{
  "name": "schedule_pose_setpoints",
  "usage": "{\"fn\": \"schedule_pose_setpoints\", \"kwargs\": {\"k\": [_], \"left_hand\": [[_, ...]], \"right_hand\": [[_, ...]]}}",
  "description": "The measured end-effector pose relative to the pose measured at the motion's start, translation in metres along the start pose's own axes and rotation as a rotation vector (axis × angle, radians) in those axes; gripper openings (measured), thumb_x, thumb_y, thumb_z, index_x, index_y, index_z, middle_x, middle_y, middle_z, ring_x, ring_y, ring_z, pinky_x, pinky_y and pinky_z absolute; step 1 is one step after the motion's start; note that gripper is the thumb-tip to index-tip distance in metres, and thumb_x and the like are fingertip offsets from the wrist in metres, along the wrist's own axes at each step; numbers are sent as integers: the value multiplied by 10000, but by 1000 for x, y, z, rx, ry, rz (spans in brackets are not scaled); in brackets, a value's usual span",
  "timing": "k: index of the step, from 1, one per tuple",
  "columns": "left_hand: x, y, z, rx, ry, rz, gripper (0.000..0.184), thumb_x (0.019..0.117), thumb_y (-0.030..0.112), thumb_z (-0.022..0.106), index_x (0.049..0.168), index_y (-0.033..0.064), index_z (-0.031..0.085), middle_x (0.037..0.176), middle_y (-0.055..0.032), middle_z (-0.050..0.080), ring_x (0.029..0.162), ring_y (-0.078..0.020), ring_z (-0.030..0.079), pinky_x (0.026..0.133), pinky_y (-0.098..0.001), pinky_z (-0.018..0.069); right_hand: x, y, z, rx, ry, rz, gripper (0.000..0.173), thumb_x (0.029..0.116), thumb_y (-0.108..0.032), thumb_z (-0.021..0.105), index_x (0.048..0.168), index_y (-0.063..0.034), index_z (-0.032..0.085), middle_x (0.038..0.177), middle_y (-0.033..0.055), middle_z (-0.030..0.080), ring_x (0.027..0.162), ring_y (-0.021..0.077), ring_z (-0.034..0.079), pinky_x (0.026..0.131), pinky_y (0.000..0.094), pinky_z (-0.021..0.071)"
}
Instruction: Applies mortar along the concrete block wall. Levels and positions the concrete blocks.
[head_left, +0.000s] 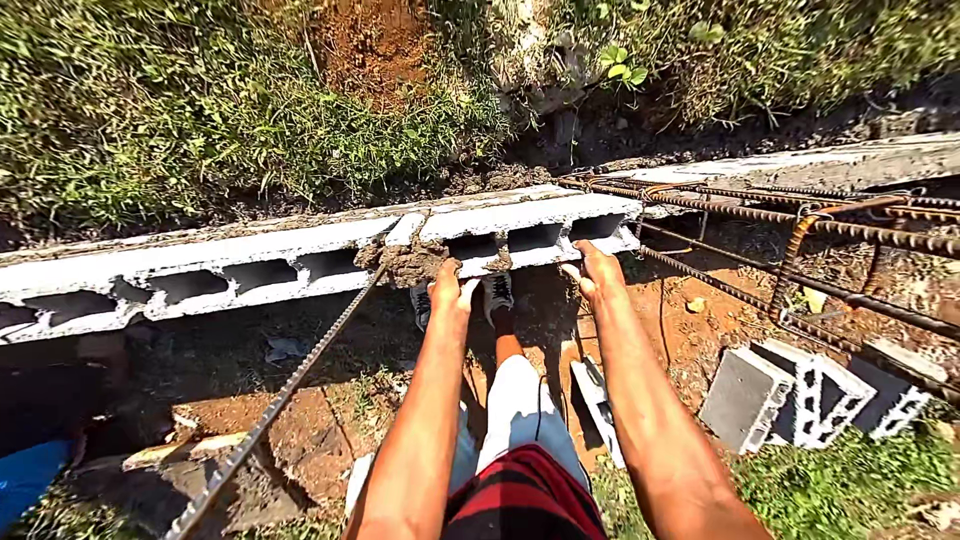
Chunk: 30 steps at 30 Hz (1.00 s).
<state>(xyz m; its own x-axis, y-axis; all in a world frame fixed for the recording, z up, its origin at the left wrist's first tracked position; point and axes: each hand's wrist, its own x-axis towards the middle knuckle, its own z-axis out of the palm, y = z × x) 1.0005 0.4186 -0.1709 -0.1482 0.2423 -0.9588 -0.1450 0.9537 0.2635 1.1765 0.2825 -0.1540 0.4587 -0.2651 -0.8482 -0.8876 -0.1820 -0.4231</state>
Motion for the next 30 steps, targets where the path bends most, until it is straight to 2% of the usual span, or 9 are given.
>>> {"fn": "schedule_pose_setpoints", "kwargs": {"k": [3,9,12,15,18,24,28,30], "left_hand": [[1,3,2,-14,-3,11,350,1030,138,547,1343,2,471,1119,-185,604,964,-281,642,814,-459,587],[3,2,-2,14,-17,18,347,1040,144,533,1351,3,470,1132,-184,604,975,-275,641,816,-456,586],[3,5,2,45,-19,22,340,1041,145,527,1345,0,478,1134,-176,594,975,-270,626,814,-451,574],[1,2,-2,44,-19,17,328,1034,143,538,1328,5,490,1131,-174,602,985,-269,631,830,-454,578],[1,2,-4,46,-24,14,322,1036,133,523,1329,6,481,1123,-175,596,981,-267,629,838,-450,577],[2,2,-2,41,-51,16,275,1032,131,527,1281,17,504,1078,-153,601,949,-252,629,816,-430,575],[3,1,-2,40,-61,21,297,1043,157,517,1303,14,496,1105,-158,609,966,-255,635,823,-428,577],[1,2,-2,52,-68,18,306,1047,164,509,1315,17,491,1115,-157,608,976,-253,634,837,-429,574]], "right_hand": [[1,-1,4,10,2,2,577,892,-21,719,1409,-4,462,1230,216,608,1007,321,677,782,484,622],[1,1,1,16,-18,11,569,909,-40,713,1416,-8,457,1258,220,599,1032,329,676,800,491,625],[1,-1,5,8,-24,-15,563,916,-39,707,1416,-5,451,1231,225,605,987,331,683,768,484,625],[-1,1,0,8,-34,-9,577,927,-39,692,1442,-18,433,1261,220,597,1014,331,680,789,487,625],[2,4,4,10,-11,3,561,923,-16,675,1427,-1,426,1215,235,603,967,334,690,750,483,631],[2,1,4,26,-15,10,570,944,-30,657,1452,1,401,1229,248,593,962,341,684,750,483,627],[3,3,2,32,-29,11,598,967,-118,685,1473,-15,384,1259,242,592,996,337,680,788,477,621],[3,5,0,40,-28,24,599,972,-166,698,1468,-34,390,1227,232,616,971,325,691,769,463,621]]}}
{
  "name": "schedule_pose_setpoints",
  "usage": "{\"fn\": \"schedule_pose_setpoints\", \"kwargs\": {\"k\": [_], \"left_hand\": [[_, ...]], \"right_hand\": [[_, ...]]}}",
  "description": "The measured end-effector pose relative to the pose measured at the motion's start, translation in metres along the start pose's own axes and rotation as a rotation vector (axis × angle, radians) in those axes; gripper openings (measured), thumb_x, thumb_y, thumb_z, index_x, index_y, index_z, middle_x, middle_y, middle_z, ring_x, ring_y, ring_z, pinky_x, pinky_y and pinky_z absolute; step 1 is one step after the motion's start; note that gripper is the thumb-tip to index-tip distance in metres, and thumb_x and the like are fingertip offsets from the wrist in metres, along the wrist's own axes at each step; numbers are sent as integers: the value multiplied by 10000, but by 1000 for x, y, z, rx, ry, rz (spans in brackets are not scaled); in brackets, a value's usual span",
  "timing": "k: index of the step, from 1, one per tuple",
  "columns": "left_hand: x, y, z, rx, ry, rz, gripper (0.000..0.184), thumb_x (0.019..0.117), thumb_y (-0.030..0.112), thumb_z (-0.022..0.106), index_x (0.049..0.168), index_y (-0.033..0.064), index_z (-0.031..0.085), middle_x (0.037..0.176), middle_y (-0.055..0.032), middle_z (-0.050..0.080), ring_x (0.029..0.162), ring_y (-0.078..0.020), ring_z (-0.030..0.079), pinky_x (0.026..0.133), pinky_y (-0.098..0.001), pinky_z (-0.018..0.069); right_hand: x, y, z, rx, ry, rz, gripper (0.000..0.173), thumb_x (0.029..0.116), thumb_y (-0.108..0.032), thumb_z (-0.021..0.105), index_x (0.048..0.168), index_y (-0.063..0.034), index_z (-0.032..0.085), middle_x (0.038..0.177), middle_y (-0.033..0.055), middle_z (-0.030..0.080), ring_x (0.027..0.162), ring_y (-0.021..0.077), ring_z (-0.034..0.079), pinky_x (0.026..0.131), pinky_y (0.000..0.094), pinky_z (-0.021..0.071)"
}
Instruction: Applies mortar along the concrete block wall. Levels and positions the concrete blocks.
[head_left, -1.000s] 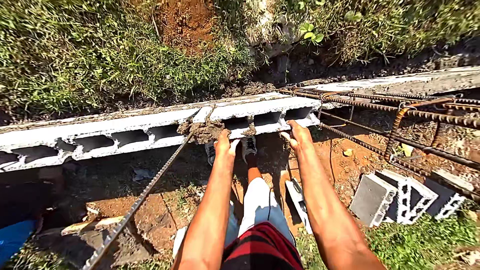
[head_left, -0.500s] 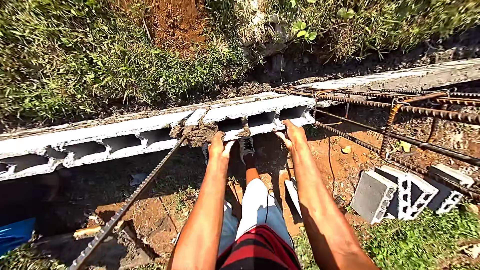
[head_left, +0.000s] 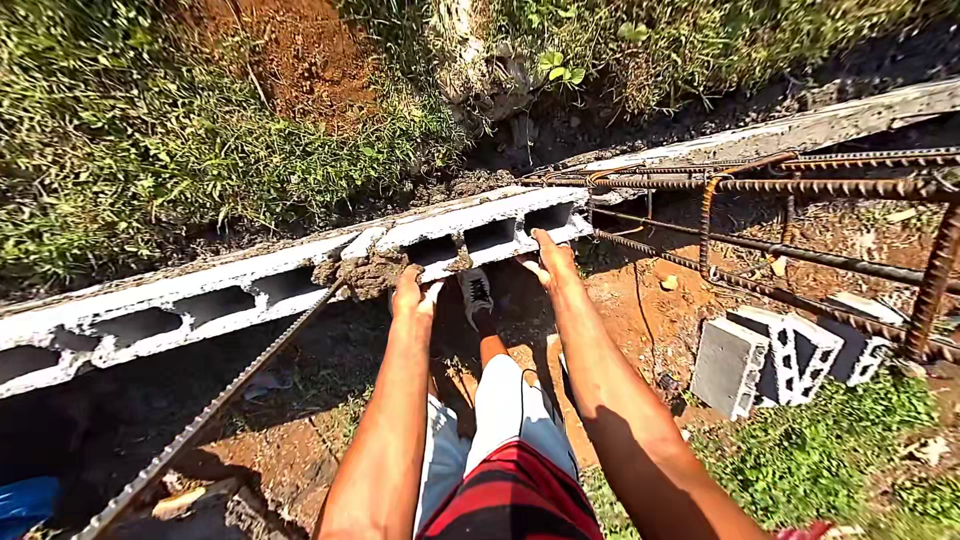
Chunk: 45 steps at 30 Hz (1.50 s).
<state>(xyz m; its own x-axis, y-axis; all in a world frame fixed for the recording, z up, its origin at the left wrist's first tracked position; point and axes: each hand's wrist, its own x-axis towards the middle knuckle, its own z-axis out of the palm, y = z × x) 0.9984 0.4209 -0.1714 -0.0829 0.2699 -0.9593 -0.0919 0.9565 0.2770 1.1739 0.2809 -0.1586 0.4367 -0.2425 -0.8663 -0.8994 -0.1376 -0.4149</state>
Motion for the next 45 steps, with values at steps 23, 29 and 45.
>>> {"fn": "schedule_pose_setpoints", "kwargs": {"k": [23,29,45], "left_hand": [[0,0,0,60,-68,53,358,1086,247,430,1377,38,433,1211,-172,581,1061,-268,624,869,-444,572],[4,-1,-5,103,-117,80,391,1094,253,413,1420,38,403,1286,-191,561,1122,-285,615,900,-445,571],[-73,21,-56,424,-302,-45,562,1083,276,517,1560,69,302,1552,-228,404,1311,-396,545,987,-519,556]], "right_hand": [[14,5,-11,114,-125,102,782,938,-324,759,1533,-40,339,1406,259,544,1196,377,621,948,533,567],[14,1,-5,136,-126,88,671,981,-243,698,1517,-29,357,1380,266,552,1180,374,625,928,530,572],[-89,121,-207,8,-5,101,483,1084,-257,542,1541,-146,432,1236,167,575,811,189,571,703,345,519]]}}
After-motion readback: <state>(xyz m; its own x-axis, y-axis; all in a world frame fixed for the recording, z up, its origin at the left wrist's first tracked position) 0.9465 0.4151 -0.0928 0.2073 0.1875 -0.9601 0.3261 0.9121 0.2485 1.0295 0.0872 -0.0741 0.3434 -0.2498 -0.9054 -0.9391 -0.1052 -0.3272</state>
